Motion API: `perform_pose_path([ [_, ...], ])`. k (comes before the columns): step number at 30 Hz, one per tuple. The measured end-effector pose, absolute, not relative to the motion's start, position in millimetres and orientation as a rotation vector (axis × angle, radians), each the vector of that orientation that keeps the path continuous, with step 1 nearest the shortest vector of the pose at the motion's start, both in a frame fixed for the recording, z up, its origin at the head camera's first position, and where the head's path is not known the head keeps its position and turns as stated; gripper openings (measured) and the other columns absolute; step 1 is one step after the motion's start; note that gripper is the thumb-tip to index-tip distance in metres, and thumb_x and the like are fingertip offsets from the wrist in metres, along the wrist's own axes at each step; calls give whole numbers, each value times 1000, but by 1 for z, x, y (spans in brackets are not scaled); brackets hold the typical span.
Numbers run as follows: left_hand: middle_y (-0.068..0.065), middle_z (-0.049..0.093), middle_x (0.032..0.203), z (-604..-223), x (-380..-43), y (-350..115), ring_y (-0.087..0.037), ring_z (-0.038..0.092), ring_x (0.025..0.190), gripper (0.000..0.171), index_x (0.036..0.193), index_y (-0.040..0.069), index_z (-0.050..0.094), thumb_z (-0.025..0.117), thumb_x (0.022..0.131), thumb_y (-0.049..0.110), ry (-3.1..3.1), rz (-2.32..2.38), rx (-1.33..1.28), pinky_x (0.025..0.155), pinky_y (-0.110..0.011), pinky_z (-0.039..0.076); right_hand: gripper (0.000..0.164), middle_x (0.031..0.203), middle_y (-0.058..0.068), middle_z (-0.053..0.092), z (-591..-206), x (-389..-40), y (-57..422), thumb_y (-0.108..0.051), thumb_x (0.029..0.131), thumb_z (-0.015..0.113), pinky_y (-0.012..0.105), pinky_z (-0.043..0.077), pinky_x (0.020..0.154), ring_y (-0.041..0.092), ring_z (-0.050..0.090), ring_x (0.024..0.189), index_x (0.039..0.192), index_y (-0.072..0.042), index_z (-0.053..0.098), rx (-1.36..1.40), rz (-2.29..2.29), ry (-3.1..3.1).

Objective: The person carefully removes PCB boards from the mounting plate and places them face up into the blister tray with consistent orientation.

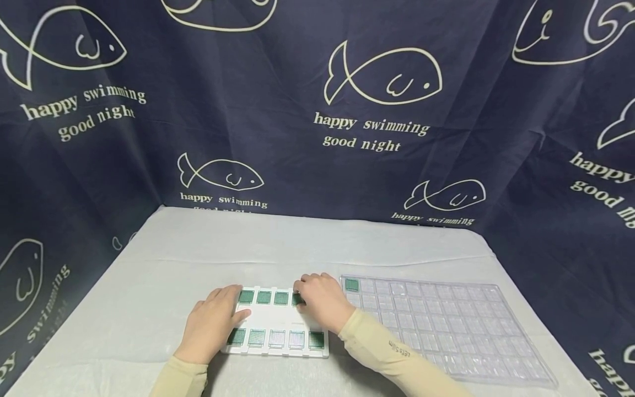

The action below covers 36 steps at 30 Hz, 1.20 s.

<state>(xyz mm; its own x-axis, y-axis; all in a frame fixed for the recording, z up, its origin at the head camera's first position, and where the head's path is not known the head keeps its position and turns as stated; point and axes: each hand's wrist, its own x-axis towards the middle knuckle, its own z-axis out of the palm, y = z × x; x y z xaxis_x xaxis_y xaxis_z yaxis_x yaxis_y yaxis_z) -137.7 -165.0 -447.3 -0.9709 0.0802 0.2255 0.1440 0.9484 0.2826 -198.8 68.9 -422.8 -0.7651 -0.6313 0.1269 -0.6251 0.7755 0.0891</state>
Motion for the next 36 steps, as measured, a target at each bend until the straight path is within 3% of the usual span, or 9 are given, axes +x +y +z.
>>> perform_pose_path([
  [36, -13, 69, 131, -448, -140, -163, -33, 65, 121, 59, 134, 3, 61, 79, 87, 33, -2941, -457, -137, 85, -52, 56, 26, 95, -5, 74, -428, -199, 74, -30, 81, 86, 24, 50, 71, 13, 69, 84, 102, -17, 76, 1019, -37, -2765],
])
